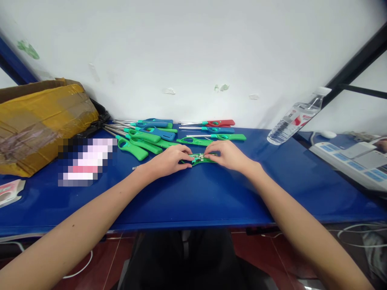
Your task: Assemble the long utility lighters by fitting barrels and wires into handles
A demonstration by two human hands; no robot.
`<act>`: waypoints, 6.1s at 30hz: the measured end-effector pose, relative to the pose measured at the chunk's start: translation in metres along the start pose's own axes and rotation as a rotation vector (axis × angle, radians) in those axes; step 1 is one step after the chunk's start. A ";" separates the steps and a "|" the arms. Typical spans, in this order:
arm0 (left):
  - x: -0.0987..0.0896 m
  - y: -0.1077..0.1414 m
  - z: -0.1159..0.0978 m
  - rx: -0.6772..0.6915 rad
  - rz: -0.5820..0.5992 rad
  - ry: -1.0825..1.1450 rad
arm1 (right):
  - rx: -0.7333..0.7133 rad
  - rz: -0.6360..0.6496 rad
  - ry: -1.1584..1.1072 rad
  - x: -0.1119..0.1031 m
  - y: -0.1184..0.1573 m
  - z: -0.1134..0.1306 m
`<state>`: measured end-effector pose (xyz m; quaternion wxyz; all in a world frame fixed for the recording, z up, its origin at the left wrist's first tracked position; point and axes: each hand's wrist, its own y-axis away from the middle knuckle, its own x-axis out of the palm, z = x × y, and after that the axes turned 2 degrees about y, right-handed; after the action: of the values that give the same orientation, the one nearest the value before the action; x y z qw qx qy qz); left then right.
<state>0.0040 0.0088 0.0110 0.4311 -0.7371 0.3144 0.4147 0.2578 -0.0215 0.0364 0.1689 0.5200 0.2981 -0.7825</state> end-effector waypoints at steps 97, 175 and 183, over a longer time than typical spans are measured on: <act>-0.047 0.013 0.015 -0.180 0.187 0.013 | 0.045 -0.017 0.010 0.017 0.000 0.009; -0.028 0.006 0.005 -0.213 0.143 -0.106 | 0.031 0.100 -0.028 0.004 0.000 0.003; -0.020 0.001 -0.003 -0.247 0.053 -0.093 | 0.031 0.109 -0.042 0.003 0.000 0.002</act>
<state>-0.0045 0.0074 0.0291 0.3402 -0.7560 0.2599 0.4951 0.2552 -0.0231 0.0347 0.2092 0.5215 0.2535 -0.7874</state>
